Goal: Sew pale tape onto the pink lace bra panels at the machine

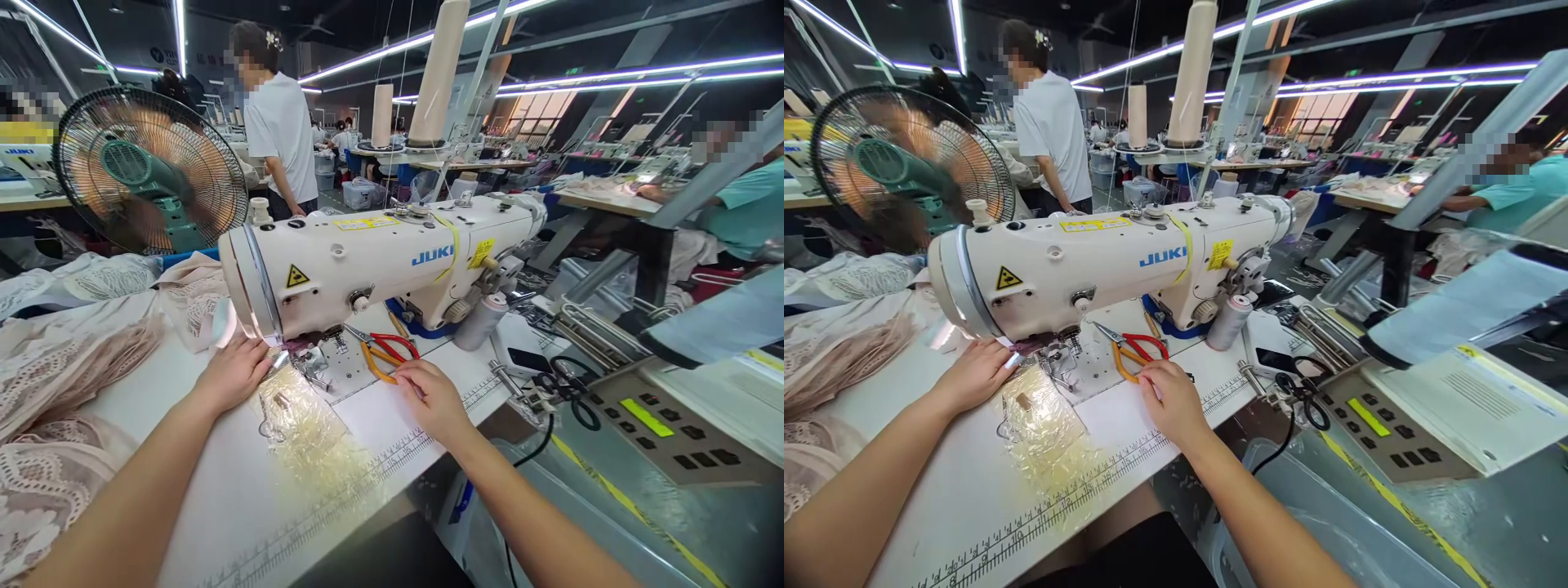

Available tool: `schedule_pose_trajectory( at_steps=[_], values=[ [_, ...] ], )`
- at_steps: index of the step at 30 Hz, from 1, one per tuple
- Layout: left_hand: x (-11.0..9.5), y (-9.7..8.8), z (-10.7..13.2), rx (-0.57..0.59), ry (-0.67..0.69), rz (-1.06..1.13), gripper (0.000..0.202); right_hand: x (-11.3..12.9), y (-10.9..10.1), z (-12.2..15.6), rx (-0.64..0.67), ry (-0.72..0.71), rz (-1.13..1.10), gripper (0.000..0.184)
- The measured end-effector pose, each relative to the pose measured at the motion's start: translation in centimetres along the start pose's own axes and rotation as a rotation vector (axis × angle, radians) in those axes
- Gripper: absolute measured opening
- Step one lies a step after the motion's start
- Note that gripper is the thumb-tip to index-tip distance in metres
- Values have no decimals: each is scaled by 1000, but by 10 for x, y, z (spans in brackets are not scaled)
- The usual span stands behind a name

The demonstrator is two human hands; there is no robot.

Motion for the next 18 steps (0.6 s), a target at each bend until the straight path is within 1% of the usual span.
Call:
schedule_pose_trajectory(
  at_steps=[9, 14, 16, 18],
  values=[
    [2, 1, 2, 21, -108, -12, 62, 3, 0, -1, -17, -45, 77, 21],
    [4, 3, 0, 12, -189, -10, 66, 10, 0, -2, -51, -112, 135, 22],
    [3, 2, 0, 4, -209, -3, 67, 16, -2, 3, -79, -147, 175, 22],
    [3, 0, 1, -16, -214, 8, 68, 26, -2, 15, -99, -181, 228, 21]
  ],
)
Point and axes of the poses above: each hand's wrist, its own z-axis away from the middle knuckle, its own y-axis out of the palm, x = y × z, the point moved 4 cm from there along -z, towards the middle knuckle, and after that the axes turned 11 degrees about z, right-handed, at the moved point
